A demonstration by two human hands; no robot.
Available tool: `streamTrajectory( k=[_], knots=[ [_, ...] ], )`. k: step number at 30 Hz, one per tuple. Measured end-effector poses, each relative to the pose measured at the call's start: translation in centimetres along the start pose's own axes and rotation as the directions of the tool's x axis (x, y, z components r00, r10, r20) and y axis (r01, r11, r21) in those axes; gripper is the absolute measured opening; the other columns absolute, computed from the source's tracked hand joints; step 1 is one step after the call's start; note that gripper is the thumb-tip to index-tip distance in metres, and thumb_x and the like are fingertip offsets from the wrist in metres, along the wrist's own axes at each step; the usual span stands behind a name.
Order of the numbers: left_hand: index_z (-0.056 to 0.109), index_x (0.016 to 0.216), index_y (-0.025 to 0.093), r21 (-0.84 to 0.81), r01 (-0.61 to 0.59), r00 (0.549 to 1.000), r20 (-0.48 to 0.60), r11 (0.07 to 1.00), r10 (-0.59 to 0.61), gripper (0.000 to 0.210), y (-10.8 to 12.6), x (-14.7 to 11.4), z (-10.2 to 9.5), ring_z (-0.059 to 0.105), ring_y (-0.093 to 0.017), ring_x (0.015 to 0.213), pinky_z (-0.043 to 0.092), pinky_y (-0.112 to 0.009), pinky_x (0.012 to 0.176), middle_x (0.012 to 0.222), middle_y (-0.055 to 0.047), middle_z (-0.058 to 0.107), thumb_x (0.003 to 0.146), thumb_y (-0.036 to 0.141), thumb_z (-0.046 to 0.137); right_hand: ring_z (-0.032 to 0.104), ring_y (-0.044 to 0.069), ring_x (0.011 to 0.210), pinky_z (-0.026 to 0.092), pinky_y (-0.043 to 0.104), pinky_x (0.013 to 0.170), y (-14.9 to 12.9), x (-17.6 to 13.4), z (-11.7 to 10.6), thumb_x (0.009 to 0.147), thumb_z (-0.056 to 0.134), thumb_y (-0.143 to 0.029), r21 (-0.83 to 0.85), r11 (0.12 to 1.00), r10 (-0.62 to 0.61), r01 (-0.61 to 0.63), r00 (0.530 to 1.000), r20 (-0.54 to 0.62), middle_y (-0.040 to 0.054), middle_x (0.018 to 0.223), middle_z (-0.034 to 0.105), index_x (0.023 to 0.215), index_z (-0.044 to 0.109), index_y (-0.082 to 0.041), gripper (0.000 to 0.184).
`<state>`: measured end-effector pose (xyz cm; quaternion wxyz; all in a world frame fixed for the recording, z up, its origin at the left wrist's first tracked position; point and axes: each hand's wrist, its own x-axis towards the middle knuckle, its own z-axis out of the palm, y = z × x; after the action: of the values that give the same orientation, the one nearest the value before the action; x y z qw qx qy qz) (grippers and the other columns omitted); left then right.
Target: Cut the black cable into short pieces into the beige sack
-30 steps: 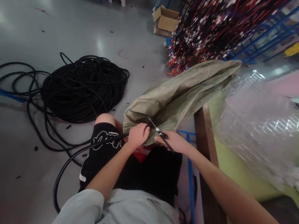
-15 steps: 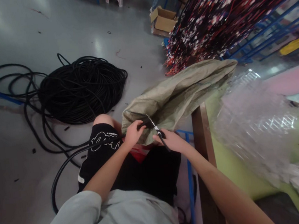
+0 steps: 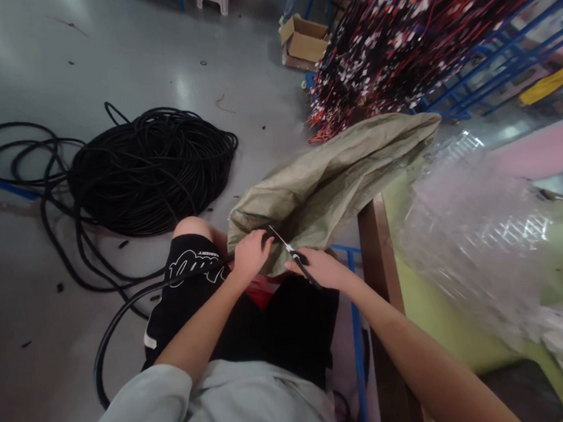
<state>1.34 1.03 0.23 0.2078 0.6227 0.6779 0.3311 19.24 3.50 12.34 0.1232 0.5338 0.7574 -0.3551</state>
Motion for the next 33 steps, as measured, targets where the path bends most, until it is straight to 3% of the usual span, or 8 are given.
streamTrajectory(
  k=[2,5,8,12,19,25,28,33],
  knots=[
    [0.061,0.094,0.018,0.151,0.027,0.995,0.089,0.988,-0.041,0.032,0.1,0.0,-0.1,0.064,-0.022,0.074,0.046,-0.031,0.066,0.084,-0.008,0.067,0.095,0.044,0.043,0.064,0.023,0.077,0.040,0.025,0.063,0.2,0.1,0.2,0.088,0.055,-0.059,-0.007,1.000,0.007,-0.007,1.000,-0.007,0.0052,0.081,0.067,0.081,0.055,-0.022,0.038],
    [0.061,0.094,0.020,0.187,-0.059,0.987,0.158,0.981,0.030,0.031,0.0,0.1,-0.2,0.065,-0.021,0.073,0.044,-0.030,0.064,0.083,-0.006,0.068,0.095,0.044,0.043,0.064,0.024,0.078,0.040,0.026,0.064,0.2,0.1,0.5,0.086,0.056,-0.062,-0.004,1.000,0.027,-0.027,0.999,-0.019,0.0061,0.083,0.068,0.086,0.056,-0.022,0.039],
    [0.062,0.095,0.022,0.166,-0.133,0.984,0.144,0.977,0.110,0.026,-0.2,0.1,-0.2,0.065,-0.020,0.078,0.043,-0.029,0.067,0.087,-0.004,0.069,0.094,0.042,0.046,0.064,0.023,0.075,0.039,0.026,0.063,0.2,0.0,0.5,0.086,0.054,-0.063,-0.022,1.000,0.008,-0.009,1.000,-0.028,0.0061,0.080,0.068,0.081,0.055,-0.022,0.042],
    [0.064,0.096,0.022,0.180,-0.108,0.987,0.136,0.978,0.084,0.023,-0.3,0.1,-0.1,0.064,-0.019,0.079,0.043,-0.028,0.069,0.089,-0.003,0.069,0.093,0.040,0.049,0.062,0.021,0.070,0.037,0.026,0.060,0.0,-0.1,0.3,0.086,0.056,-0.061,-0.051,0.999,-0.020,0.017,0.998,-0.056,0.0047,0.074,0.066,0.071,0.054,-0.021,0.043],
    [0.064,0.100,0.021,0.110,-0.125,0.986,0.121,0.986,0.112,0.029,0.1,0.0,-0.2,0.064,-0.019,0.082,0.045,-0.029,0.072,0.092,-0.004,0.070,0.095,0.042,0.046,0.062,0.020,0.071,0.039,0.025,0.063,0.0,0.1,0.5,0.086,0.058,-0.057,0.041,0.999,-0.012,0.014,0.998,-0.062,0.0043,0.077,0.067,0.082,0.057,-0.021,0.037],
    [0.061,0.111,0.018,0.032,-0.170,0.985,0.028,0.985,0.170,0.030,0.0,0.1,-0.1,0.065,-0.020,0.089,0.048,-0.032,0.078,0.101,-0.007,0.069,0.098,0.031,0.038,0.062,0.020,0.072,0.038,0.024,0.062,0.1,0.1,0.5,0.088,0.056,-0.056,0.064,0.998,-0.019,0.025,0.995,-0.096,0.0053,0.078,0.067,0.081,0.058,-0.020,0.036],
    [0.062,0.111,0.018,-0.041,-0.194,0.981,-0.022,0.980,0.194,0.027,-0.4,0.1,0.3,0.065,-0.021,0.090,0.050,-0.033,0.080,0.104,-0.007,0.069,0.096,0.032,0.044,0.063,0.021,0.074,0.039,0.024,0.063,0.3,0.2,0.6,0.088,0.056,-0.056,0.088,0.996,-0.011,0.020,0.995,-0.103,0.0057,0.082,0.068,0.088,0.057,-0.020,0.036],
    [0.066,0.104,0.021,-0.168,-0.160,0.985,-0.091,0.973,0.146,0.020,-0.7,-0.1,1.0,0.065,-0.022,0.091,0.050,-0.036,0.083,0.100,-0.005,0.071,0.090,0.032,0.057,0.062,0.019,0.064,0.037,0.024,0.058,0.0,0.2,0.2,0.090,0.053,-0.055,0.093,0.996,0.028,-0.020,0.996,-0.087,0.0050,0.068,0.065,0.075,0.056,-0.019,0.039]
  ],
)
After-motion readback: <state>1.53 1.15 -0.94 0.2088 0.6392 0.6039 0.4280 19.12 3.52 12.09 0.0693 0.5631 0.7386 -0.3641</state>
